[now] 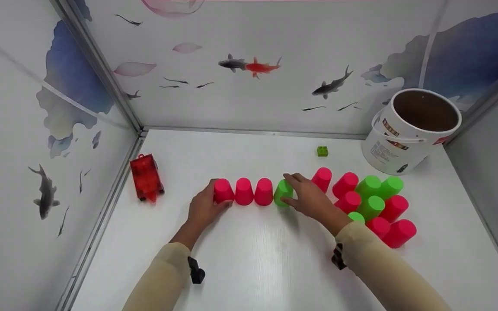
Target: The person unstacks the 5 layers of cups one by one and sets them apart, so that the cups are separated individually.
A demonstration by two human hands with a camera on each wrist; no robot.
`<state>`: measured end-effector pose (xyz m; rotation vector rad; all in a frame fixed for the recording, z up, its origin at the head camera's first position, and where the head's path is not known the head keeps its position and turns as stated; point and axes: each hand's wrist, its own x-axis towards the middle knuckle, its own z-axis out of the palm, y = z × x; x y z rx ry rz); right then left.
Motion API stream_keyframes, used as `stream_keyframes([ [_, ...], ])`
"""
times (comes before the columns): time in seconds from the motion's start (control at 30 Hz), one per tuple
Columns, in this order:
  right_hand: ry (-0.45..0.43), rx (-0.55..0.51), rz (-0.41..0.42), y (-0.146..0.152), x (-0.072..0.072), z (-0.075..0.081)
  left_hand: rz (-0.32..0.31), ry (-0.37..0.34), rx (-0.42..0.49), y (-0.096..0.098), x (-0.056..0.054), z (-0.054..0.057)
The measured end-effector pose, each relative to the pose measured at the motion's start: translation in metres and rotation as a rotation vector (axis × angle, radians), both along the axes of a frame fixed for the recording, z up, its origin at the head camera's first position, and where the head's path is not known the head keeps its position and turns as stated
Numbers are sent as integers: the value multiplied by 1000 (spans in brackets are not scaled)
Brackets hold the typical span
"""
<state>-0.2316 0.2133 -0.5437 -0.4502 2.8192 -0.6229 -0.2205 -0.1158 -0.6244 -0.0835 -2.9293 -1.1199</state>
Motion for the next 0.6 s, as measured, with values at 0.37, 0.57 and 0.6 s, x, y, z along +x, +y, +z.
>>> stream_keyframes([
  [0.37, 3, -9, -40, 30, 9, 0, 13, -39, -8, 4, -1, 2],
  [0.57, -37, 27, -57, 59, 19, 8, 14, -35, -6, 1, -1, 1],
  [0.6, -44, 37, -59, 62, 21, 9, 13, -32, -5, 1, -1, 1],
])
